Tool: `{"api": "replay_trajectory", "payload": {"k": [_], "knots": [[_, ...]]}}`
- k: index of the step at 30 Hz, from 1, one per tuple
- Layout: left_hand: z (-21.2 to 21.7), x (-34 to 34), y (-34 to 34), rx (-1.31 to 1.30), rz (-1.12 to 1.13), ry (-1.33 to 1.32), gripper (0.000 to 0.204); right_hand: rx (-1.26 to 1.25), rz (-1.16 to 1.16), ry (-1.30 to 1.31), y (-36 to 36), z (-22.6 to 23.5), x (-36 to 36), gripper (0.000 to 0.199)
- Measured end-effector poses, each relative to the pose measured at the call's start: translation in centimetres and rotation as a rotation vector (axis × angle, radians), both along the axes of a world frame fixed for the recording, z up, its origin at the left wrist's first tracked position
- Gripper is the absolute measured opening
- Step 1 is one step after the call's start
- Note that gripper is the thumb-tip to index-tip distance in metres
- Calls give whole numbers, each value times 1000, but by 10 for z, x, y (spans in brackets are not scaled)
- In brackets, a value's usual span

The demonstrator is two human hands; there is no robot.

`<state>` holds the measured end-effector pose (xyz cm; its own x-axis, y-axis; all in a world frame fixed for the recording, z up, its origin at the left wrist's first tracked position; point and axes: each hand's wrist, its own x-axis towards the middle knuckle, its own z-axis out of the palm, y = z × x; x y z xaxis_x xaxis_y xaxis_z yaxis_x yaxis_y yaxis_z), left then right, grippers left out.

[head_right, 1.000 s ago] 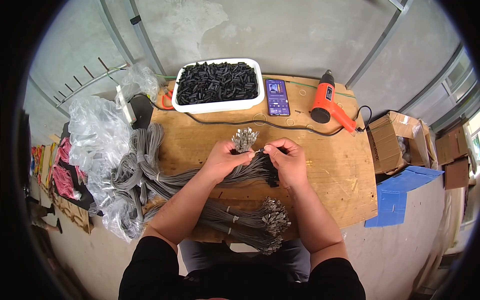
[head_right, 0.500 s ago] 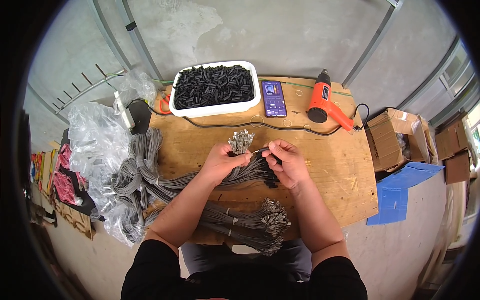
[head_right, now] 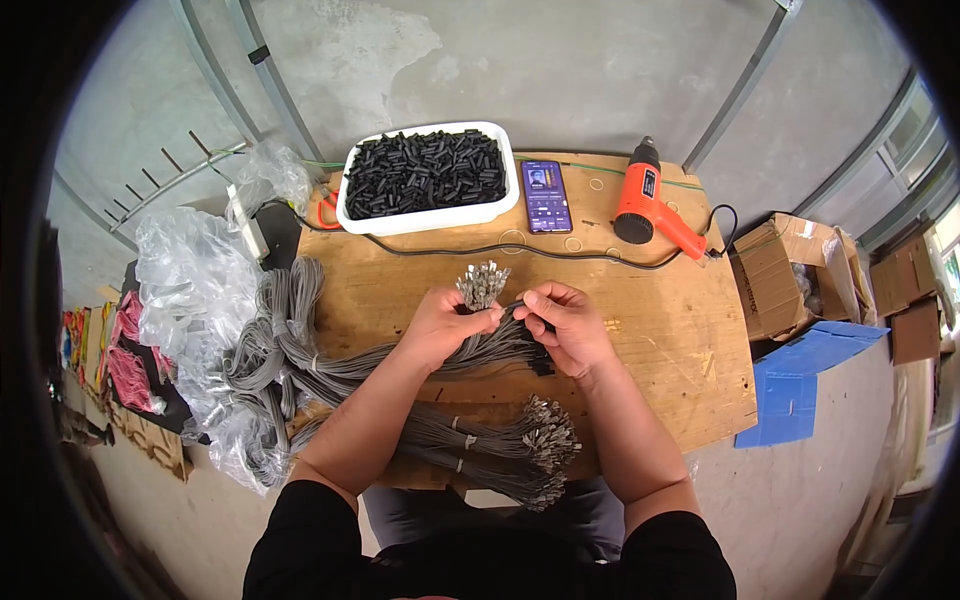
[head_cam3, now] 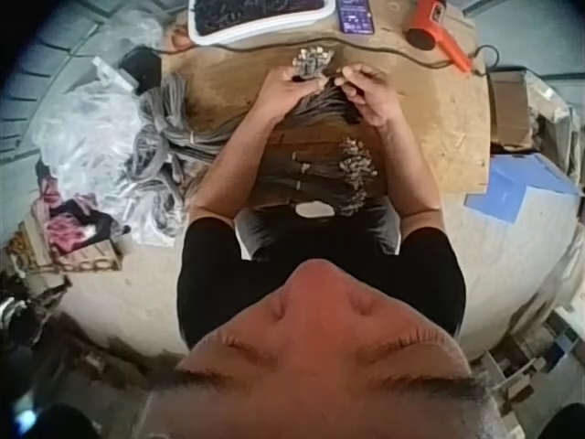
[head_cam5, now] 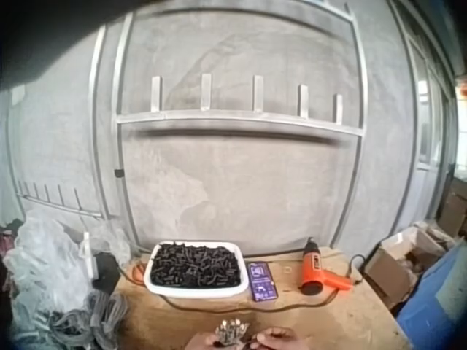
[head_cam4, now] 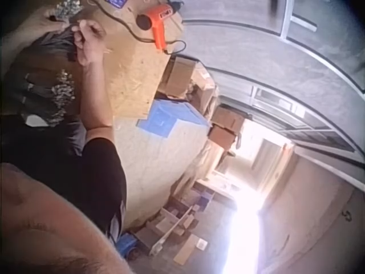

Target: Manually attaching small components to the ends of wire bundles.

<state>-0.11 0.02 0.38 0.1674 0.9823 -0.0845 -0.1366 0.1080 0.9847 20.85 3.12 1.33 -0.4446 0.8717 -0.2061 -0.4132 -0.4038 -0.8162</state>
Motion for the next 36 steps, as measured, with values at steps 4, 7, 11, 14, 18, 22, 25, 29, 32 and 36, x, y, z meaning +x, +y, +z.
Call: {"api": "replay_trajectory", "payload": {"k": [4, 7, 11, 14, 18, 22, 25, 29, 32, 36], "knots": [[1, 0, 0, -6, -1, -21, 15, -22, -4, 11, 0, 7, 0, 14], [0, 1, 0, -1, 1, -20, 15, -36, 2, 45, 0, 9, 1, 12], [-2, 0, 1, -6, -3, 2, 15, -33, 5, 31, 1, 8, 2, 11], [0, 1, 0, -2, -6, 1, 15, -30, 12, 26, 0, 8, 1, 11], [0, 0, 0, 11, -14, -9, 15, -29, 19, 23, 0, 9, 1, 10], [1, 1, 0, 5, -14, -14, 15, -28, 19, 19, 1, 6, 2, 11], [-2, -2, 1, -13, -31, 0, 17, -20, 21, 17, 1, 7, 2, 11], [-2, 0, 1, 18, -36, 11, 19, 7, -77, 30, 5, 7, 8, 10], [0, 2, 1, 34, 5, 99, 21, 38, -160, 59, 6, 8, 9, 9], [-5, 0, 2, 59, 42, 121, 19, 120, -224, 25, 5, 7, 6, 6]]}}
